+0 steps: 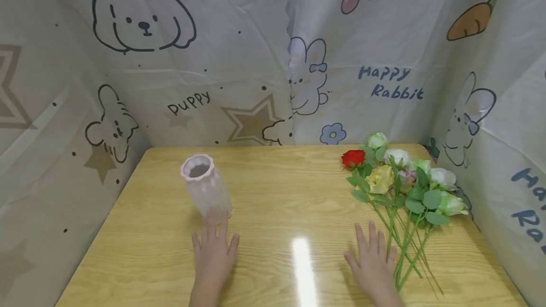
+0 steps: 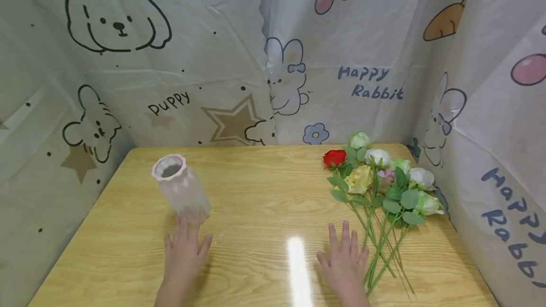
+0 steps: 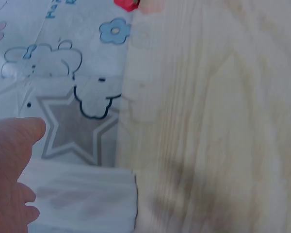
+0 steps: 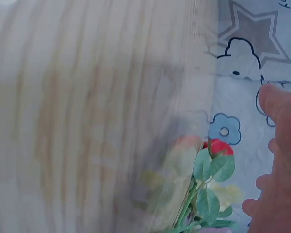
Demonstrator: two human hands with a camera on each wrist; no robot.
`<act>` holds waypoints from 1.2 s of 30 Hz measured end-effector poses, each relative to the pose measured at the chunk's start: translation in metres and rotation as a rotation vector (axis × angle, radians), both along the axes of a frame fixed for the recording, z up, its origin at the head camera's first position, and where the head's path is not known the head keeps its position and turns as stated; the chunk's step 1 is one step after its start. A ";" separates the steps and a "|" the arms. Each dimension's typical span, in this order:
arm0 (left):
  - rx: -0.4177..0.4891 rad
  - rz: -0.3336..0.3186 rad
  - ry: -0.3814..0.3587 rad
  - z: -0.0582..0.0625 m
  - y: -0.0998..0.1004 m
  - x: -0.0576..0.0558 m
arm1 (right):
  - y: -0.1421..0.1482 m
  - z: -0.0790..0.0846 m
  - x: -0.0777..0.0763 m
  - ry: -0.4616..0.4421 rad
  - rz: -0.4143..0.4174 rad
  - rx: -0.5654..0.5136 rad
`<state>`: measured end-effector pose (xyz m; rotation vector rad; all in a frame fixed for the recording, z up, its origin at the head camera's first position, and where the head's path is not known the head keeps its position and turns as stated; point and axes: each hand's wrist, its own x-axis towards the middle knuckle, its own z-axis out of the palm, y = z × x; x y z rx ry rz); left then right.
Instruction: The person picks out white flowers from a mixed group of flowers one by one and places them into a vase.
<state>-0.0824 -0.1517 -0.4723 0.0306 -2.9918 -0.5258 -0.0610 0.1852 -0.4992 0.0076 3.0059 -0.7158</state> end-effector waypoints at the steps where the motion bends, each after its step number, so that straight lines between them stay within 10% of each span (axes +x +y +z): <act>1: 0.008 0.012 -0.007 0.001 -0.003 -0.001 | 0.002 -0.001 0.000 -0.005 -0.005 0.004; 21: 0.169 0.247 0.003 0.043 -0.059 -0.058 | 0.033 -0.013 0.002 0.006 -0.060 -0.013; 36: 0.281 0.066 -0.150 0.041 -0.086 -0.076 | 0.039 -0.012 0.003 -0.020 -0.089 0.018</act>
